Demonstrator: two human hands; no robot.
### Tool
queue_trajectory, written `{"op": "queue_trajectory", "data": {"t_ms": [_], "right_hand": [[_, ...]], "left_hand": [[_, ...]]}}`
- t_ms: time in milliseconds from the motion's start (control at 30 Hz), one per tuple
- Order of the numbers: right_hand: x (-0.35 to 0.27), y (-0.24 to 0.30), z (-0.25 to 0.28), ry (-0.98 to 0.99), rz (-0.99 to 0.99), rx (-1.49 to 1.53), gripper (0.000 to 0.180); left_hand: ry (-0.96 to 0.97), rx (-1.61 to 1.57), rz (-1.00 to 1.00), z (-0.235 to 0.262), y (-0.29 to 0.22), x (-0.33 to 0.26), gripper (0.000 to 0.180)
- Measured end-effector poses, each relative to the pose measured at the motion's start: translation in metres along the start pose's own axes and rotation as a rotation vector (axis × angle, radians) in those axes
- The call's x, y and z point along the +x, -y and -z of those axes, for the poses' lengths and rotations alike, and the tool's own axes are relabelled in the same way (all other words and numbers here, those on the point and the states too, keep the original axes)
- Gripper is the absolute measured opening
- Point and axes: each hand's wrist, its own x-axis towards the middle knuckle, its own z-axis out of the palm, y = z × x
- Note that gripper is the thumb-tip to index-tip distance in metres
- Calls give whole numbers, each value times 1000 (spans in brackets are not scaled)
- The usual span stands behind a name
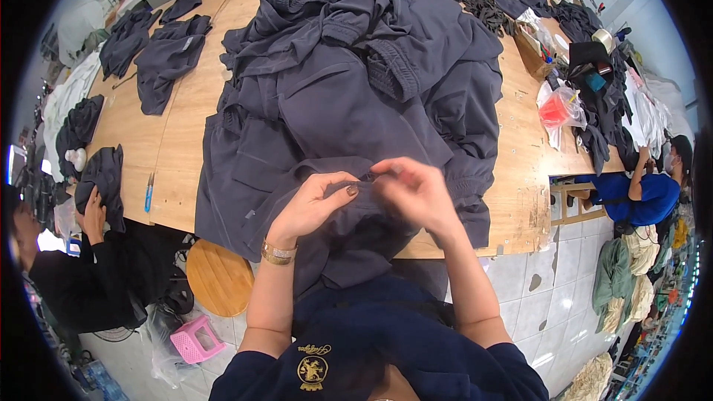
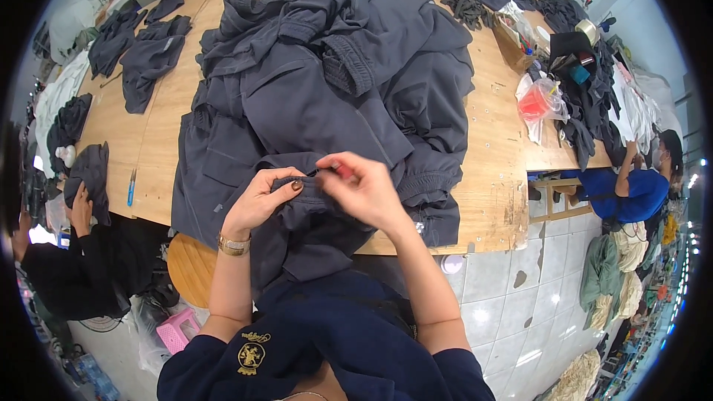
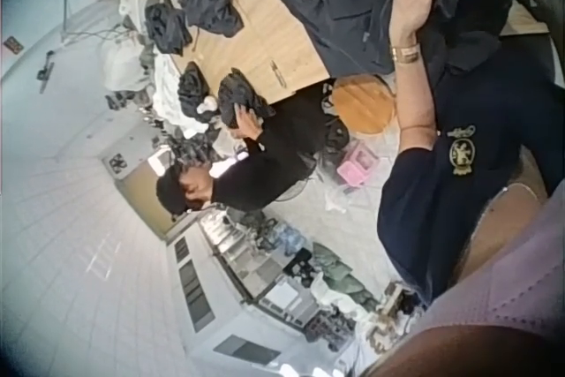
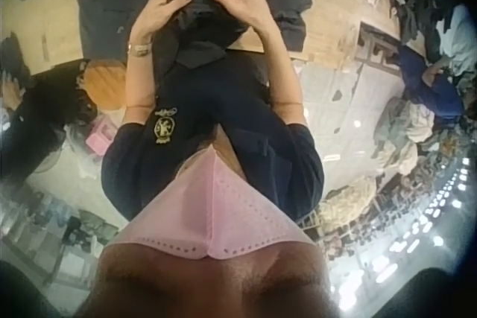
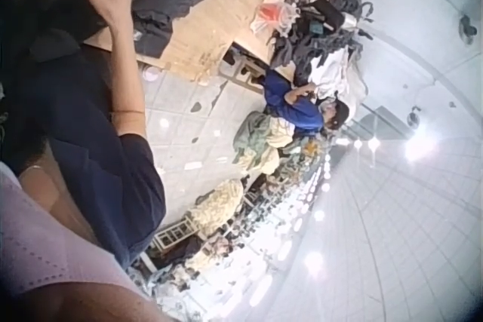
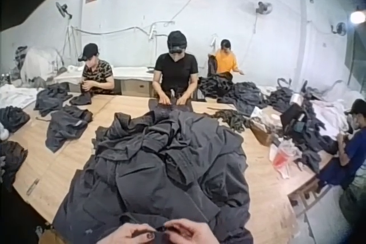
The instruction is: The recorder uses thread snips to trim loose threads from manufactured garments on a work table.
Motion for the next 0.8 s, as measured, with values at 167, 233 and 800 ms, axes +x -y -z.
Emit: {"op": "queue_trajectory", "data": {"t_ms": [167,233,800], "right_hand": [[10,-16,-10,-197,197,48,6],[13,-11,-2,-319,173,170,7],[-1,-2,-7,-227,185,136,6]], "left_hand": [[-30,36,-63,-5,-3,3,18],[-33,35,-69,-5,-2,3,18],[-136,111,-27,-9,1,0,19]]}}
